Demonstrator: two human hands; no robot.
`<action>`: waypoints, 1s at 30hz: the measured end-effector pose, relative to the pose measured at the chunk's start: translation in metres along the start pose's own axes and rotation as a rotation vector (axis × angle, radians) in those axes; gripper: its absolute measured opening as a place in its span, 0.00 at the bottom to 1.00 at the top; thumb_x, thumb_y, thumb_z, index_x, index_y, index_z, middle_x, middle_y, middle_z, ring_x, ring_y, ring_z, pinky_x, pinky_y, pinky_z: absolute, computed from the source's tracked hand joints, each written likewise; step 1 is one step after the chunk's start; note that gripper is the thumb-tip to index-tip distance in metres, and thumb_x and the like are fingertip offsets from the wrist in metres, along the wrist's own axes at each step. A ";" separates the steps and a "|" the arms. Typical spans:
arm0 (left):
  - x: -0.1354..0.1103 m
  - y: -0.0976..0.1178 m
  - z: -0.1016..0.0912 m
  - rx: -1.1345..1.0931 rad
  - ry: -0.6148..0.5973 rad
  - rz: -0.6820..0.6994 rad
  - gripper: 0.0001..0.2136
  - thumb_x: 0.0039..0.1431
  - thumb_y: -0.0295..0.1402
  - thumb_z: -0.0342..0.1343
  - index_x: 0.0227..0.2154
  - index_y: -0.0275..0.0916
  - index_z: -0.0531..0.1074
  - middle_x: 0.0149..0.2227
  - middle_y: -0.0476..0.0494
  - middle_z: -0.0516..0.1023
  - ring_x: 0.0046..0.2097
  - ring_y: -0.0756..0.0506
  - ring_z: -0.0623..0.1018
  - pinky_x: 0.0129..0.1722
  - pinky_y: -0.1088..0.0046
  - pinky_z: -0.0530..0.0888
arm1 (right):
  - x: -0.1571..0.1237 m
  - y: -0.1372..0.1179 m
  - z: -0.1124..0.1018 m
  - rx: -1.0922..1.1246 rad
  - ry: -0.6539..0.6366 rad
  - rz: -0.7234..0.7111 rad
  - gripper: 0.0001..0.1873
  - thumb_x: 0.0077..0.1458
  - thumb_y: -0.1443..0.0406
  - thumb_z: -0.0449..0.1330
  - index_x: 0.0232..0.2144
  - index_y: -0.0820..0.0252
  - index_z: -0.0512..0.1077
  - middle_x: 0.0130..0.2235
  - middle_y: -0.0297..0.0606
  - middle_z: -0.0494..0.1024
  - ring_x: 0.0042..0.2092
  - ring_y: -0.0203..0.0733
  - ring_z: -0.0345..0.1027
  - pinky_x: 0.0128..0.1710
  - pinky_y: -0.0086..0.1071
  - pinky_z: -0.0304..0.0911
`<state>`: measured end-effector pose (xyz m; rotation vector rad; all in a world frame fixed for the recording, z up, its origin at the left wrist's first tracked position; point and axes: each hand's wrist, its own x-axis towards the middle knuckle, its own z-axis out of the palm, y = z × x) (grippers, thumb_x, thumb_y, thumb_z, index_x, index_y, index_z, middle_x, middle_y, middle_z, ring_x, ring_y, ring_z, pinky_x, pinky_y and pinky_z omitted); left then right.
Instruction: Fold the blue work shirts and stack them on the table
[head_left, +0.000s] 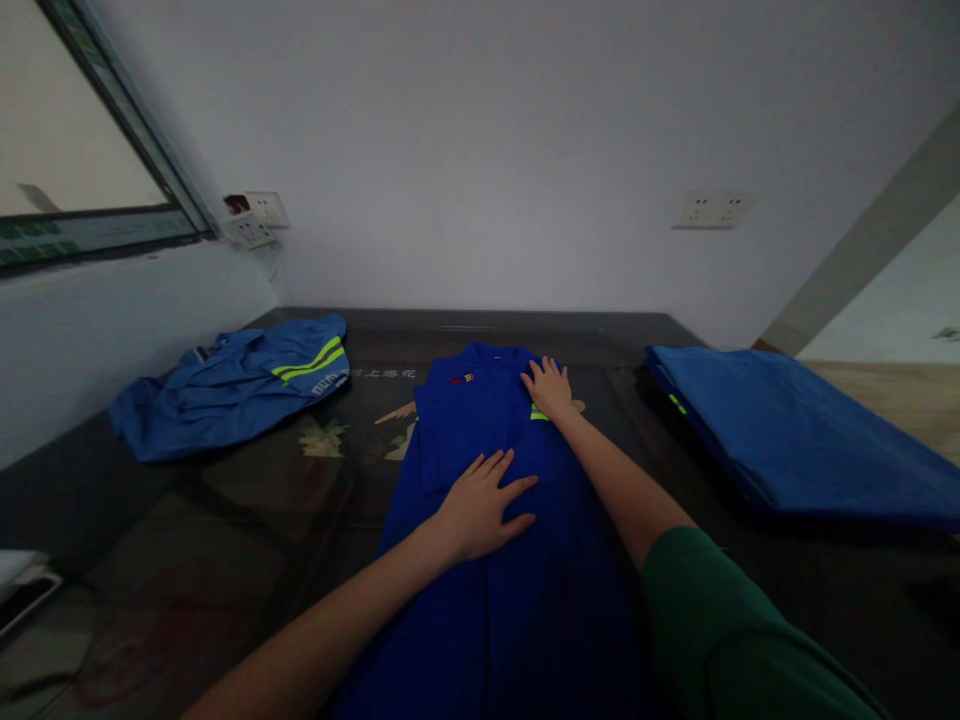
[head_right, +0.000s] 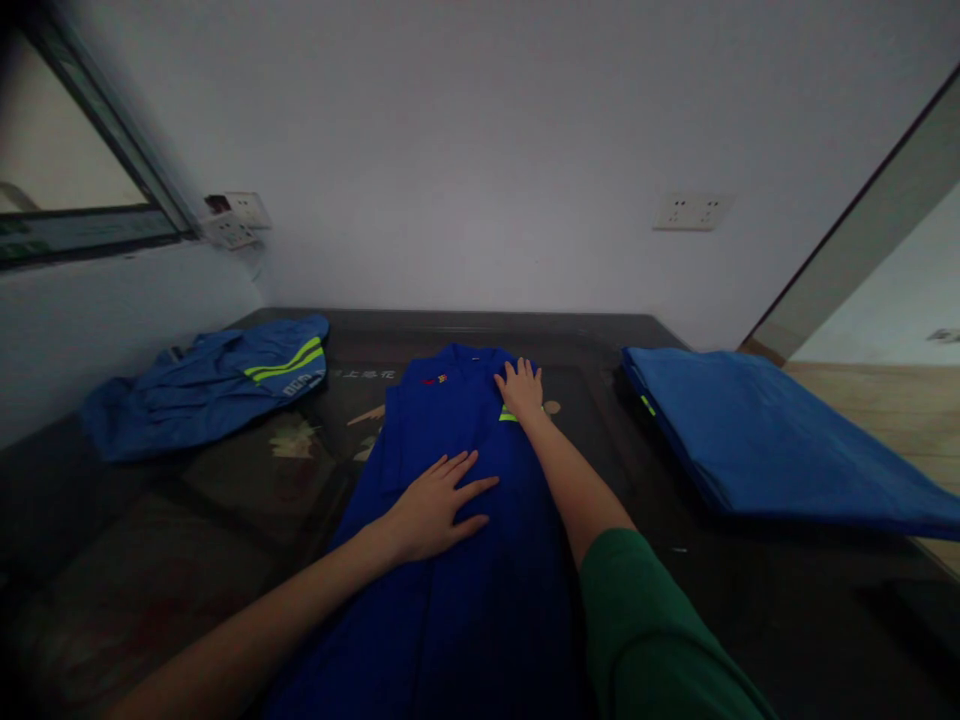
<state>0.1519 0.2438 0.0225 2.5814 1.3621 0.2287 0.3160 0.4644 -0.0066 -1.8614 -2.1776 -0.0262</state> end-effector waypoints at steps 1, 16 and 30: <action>0.002 0.000 0.000 0.002 0.029 -0.024 0.26 0.63 0.48 0.48 0.61 0.46 0.62 0.66 0.38 0.58 0.66 0.37 0.59 0.63 0.53 0.58 | -0.006 -0.005 -0.004 0.002 0.057 -0.057 0.29 0.67 0.55 0.40 0.65 0.62 0.55 0.67 0.51 0.53 0.68 0.51 0.42 0.65 0.50 0.36; 0.000 -0.012 0.019 0.080 0.079 -0.090 0.31 0.65 0.50 0.39 0.67 0.44 0.47 0.69 0.41 0.48 0.70 0.38 0.46 0.65 0.42 0.43 | -0.044 -0.018 0.002 -0.047 -0.260 -0.276 0.31 0.65 0.46 0.40 0.67 0.41 0.45 0.70 0.35 0.45 0.69 0.56 0.36 0.63 0.56 0.42; 0.000 -0.014 0.024 0.064 0.134 -0.084 0.30 0.65 0.51 0.39 0.66 0.43 0.49 0.69 0.41 0.50 0.69 0.38 0.47 0.65 0.42 0.43 | 0.013 -0.017 0.016 -0.005 -0.257 -0.031 0.32 0.65 0.49 0.39 0.67 0.50 0.48 0.70 0.35 0.44 0.69 0.57 0.32 0.62 0.64 0.36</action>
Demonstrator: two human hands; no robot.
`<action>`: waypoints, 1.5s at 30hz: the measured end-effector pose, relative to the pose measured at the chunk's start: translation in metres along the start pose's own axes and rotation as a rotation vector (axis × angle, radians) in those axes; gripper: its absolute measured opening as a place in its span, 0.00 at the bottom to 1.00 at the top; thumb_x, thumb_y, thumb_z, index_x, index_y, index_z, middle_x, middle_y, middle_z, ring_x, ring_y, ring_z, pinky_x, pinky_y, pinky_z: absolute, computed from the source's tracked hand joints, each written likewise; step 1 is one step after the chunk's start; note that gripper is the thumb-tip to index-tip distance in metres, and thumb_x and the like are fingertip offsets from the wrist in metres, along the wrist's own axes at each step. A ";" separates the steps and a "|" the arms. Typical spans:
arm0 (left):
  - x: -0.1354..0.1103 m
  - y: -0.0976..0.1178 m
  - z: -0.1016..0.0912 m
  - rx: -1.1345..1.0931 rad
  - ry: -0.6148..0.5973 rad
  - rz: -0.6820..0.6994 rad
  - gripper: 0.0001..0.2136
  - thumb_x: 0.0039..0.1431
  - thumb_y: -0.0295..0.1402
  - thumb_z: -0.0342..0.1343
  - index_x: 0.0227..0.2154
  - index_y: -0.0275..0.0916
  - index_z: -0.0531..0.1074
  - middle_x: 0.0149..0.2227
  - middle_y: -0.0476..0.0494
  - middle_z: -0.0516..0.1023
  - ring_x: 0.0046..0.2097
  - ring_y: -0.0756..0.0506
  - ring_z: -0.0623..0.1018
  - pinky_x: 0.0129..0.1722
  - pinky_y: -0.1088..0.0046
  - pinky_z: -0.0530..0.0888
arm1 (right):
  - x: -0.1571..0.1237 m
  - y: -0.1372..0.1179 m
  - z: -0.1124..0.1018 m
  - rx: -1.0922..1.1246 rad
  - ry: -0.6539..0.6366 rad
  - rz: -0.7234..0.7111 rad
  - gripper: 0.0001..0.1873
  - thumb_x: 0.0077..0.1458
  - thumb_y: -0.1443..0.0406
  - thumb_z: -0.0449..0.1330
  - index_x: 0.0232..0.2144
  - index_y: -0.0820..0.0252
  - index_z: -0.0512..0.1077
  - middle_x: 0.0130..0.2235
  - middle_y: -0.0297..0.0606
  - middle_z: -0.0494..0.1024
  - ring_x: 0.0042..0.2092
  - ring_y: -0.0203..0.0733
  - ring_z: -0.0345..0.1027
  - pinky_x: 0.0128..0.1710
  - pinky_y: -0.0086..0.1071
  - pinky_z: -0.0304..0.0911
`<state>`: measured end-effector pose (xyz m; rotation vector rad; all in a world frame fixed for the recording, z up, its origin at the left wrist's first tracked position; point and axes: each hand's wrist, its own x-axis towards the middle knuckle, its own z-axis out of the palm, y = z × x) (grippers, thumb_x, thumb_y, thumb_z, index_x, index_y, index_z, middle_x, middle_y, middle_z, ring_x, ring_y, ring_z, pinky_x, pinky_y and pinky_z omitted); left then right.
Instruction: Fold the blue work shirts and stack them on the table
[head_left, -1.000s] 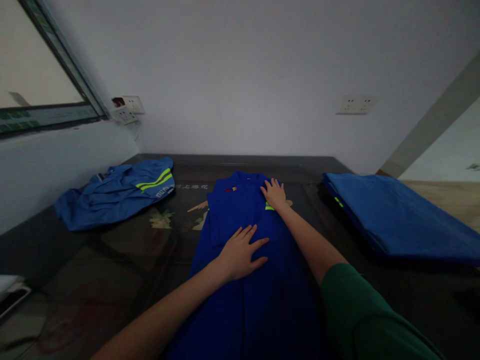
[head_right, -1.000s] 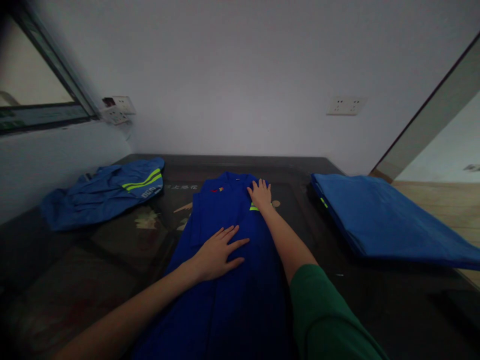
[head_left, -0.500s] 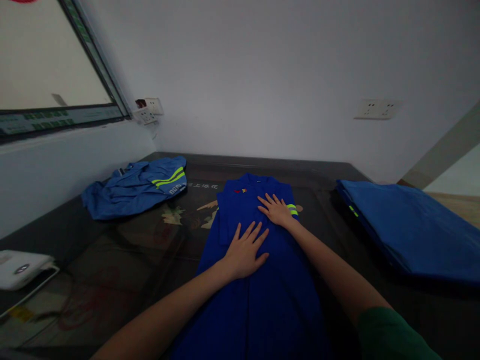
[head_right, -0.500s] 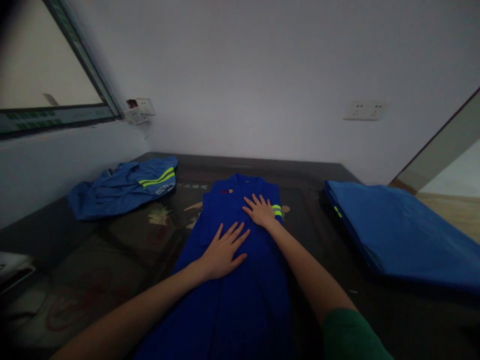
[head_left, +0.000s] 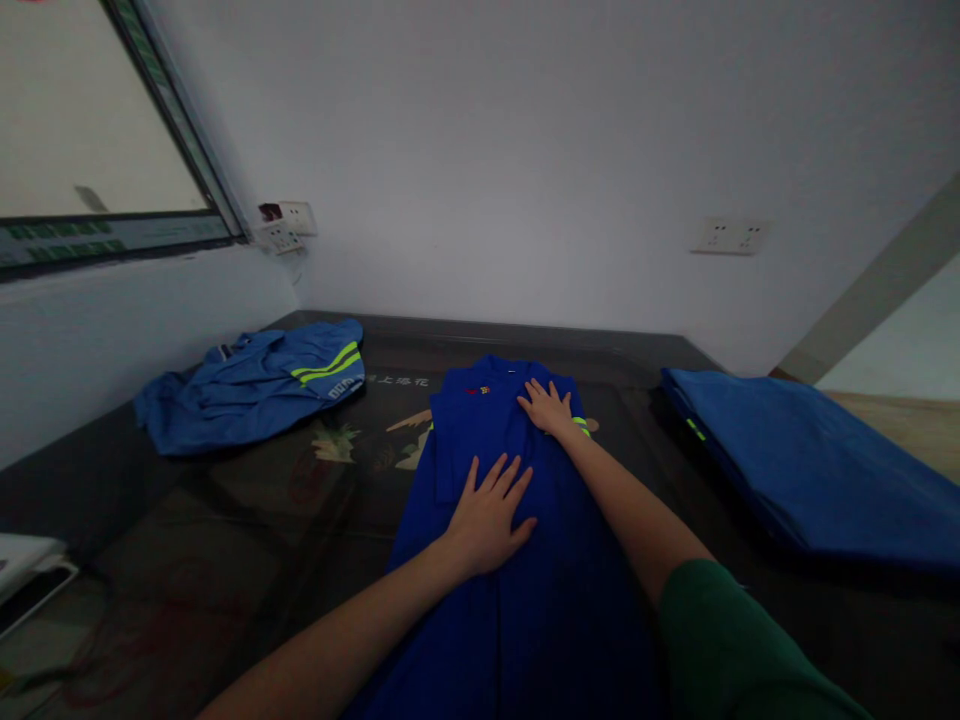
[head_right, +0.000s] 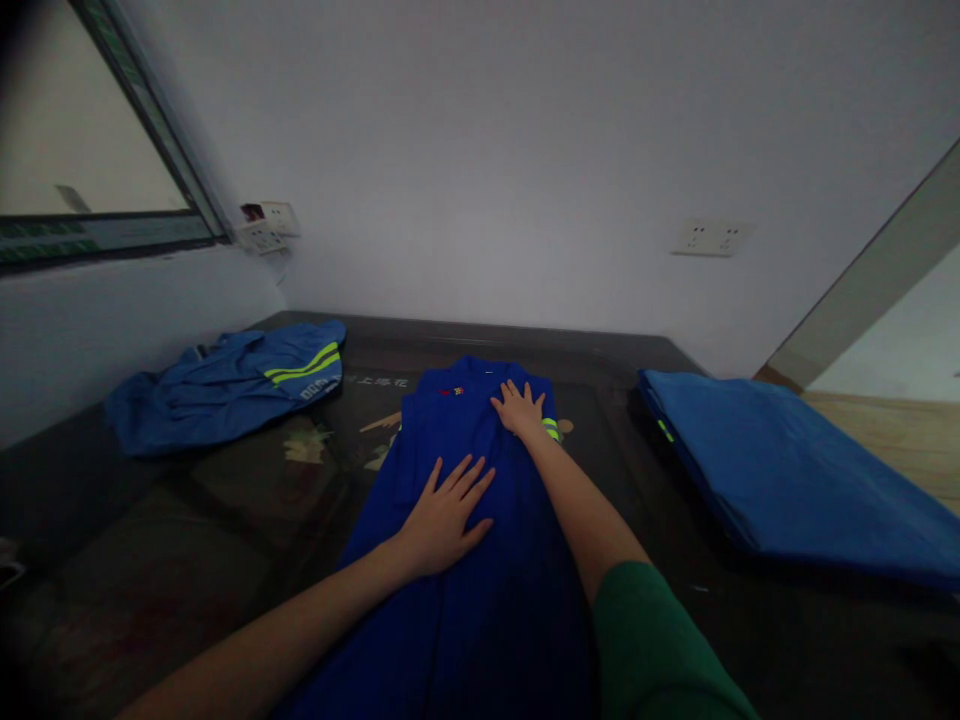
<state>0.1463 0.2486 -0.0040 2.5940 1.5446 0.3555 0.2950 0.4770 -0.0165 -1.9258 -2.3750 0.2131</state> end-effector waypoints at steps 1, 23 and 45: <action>0.000 0.000 0.000 -0.005 0.004 0.000 0.30 0.65 0.50 0.39 0.66 0.43 0.49 0.69 0.41 0.51 0.69 0.38 0.47 0.65 0.42 0.43 | 0.003 0.003 -0.001 0.006 0.023 -0.025 0.30 0.66 0.51 0.40 0.66 0.52 0.51 0.69 0.37 0.47 0.69 0.56 0.33 0.61 0.64 0.38; 0.000 -0.001 -0.003 -0.040 -0.016 0.030 0.30 0.65 0.50 0.39 0.66 0.44 0.48 0.69 0.38 0.46 0.70 0.38 0.45 0.65 0.42 0.44 | 0.047 0.045 -0.002 -0.194 0.311 -0.020 0.20 0.66 0.60 0.46 0.48 0.71 0.69 0.51 0.55 0.71 0.54 0.52 0.60 0.53 0.40 0.53; 0.001 0.000 -0.007 -0.088 -0.048 0.011 0.30 0.65 0.50 0.39 0.66 0.45 0.49 0.69 0.38 0.46 0.70 0.37 0.45 0.64 0.40 0.42 | 0.077 0.070 -0.034 -0.133 0.112 0.019 0.33 0.65 0.49 0.41 0.39 0.63 0.79 0.44 0.52 0.80 0.49 0.53 0.71 0.51 0.43 0.56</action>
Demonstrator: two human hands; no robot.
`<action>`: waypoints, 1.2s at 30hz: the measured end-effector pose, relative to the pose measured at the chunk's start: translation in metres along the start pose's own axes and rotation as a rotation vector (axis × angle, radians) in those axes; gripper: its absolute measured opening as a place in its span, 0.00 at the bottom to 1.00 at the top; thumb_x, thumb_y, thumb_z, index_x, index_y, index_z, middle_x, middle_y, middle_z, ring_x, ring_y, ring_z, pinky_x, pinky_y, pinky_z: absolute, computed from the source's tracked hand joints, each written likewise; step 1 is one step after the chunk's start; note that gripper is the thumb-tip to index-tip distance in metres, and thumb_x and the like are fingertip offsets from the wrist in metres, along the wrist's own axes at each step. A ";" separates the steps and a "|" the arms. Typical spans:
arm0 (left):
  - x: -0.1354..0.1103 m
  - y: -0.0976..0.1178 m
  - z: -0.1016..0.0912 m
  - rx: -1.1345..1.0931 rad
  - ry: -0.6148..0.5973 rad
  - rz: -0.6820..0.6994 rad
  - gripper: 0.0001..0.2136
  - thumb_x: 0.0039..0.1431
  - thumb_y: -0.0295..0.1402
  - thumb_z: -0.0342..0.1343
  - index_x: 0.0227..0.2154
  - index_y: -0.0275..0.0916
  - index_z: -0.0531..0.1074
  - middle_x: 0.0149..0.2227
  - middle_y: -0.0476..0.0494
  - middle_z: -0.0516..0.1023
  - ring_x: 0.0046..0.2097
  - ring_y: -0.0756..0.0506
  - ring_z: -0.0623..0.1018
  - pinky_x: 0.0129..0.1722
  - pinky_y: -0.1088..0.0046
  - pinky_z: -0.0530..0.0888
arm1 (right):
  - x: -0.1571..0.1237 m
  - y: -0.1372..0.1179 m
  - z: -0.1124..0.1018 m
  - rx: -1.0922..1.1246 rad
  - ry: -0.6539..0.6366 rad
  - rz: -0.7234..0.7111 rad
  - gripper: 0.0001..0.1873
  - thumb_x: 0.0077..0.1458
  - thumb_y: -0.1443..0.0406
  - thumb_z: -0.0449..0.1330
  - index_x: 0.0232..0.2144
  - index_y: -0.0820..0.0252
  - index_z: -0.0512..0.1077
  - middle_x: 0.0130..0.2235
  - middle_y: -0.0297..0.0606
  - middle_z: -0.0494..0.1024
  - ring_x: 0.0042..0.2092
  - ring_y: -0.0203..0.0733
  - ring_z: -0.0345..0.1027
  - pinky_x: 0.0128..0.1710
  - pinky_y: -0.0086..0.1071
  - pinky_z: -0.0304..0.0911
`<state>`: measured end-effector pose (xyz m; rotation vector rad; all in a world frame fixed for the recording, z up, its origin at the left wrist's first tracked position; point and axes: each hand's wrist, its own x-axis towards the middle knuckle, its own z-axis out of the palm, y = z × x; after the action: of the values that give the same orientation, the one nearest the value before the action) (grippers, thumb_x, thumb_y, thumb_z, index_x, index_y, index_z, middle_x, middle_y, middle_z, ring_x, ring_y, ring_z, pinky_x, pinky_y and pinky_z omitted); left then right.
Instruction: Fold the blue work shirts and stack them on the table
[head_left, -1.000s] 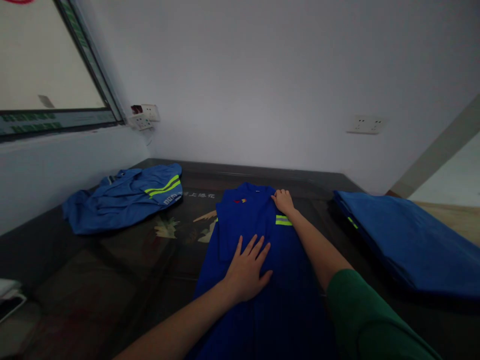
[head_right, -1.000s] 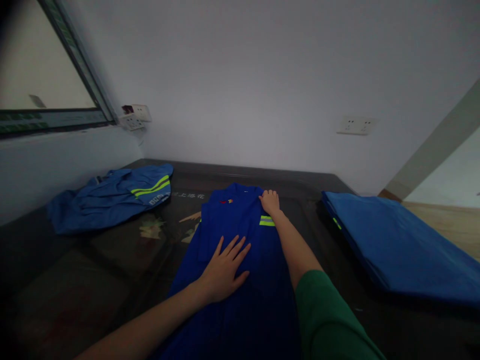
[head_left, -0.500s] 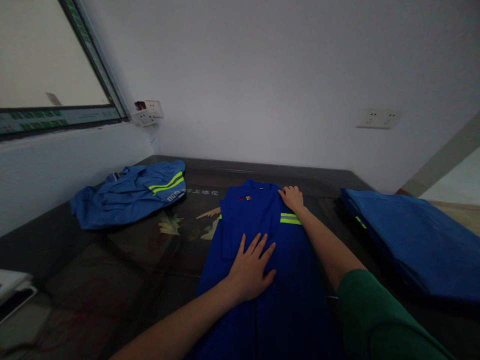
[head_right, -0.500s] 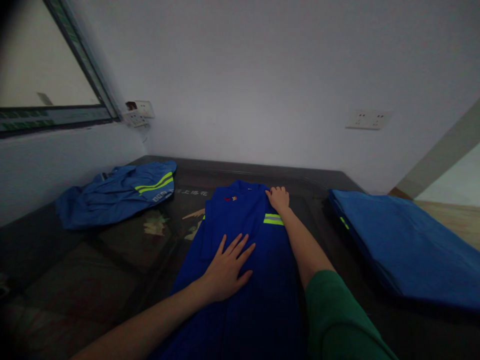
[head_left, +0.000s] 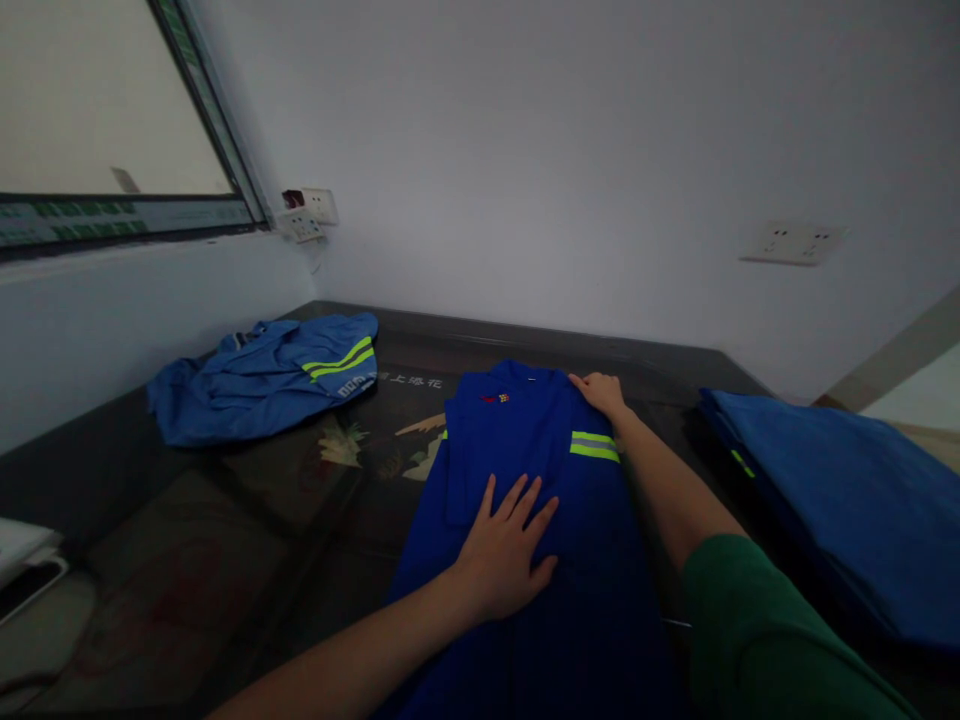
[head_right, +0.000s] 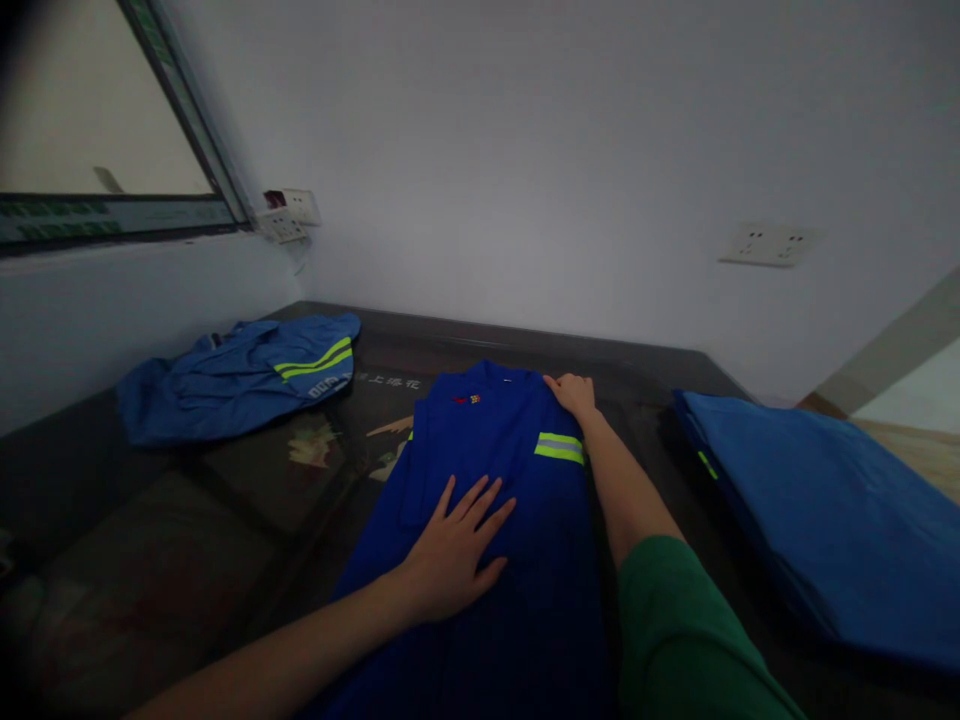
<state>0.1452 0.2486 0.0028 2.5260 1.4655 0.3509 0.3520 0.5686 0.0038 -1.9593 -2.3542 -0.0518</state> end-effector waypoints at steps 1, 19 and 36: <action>0.000 0.000 -0.001 -0.004 -0.006 -0.004 0.30 0.65 0.50 0.39 0.66 0.44 0.49 0.69 0.37 0.46 0.70 0.36 0.45 0.64 0.39 0.42 | 0.002 0.001 0.001 -0.020 -0.002 -0.008 0.32 0.65 0.50 0.42 0.40 0.64 0.79 0.44 0.53 0.80 0.49 0.53 0.71 0.51 0.42 0.56; 0.000 -0.001 -0.001 -0.018 -0.004 0.005 0.30 0.65 0.51 0.37 0.66 0.45 0.48 0.70 0.38 0.44 0.70 0.38 0.44 0.65 0.41 0.41 | -0.033 -0.028 -0.014 -0.129 0.304 -0.108 0.21 0.67 0.63 0.42 0.49 0.65 0.71 0.51 0.52 0.73 0.54 0.53 0.60 0.51 0.44 0.54; 0.004 0.001 0.005 0.069 -0.005 -0.009 0.29 0.65 0.49 0.40 0.66 0.44 0.52 0.69 0.37 0.47 0.70 0.38 0.46 0.64 0.42 0.41 | -0.097 -0.038 -0.020 0.208 0.050 -0.115 0.29 0.65 0.54 0.46 0.66 0.55 0.54 0.69 0.44 0.49 0.69 0.54 0.37 0.64 0.56 0.41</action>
<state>0.1490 0.2512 -0.0017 2.5707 1.5129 0.2975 0.3332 0.4647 0.0167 -1.7093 -2.3324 0.1306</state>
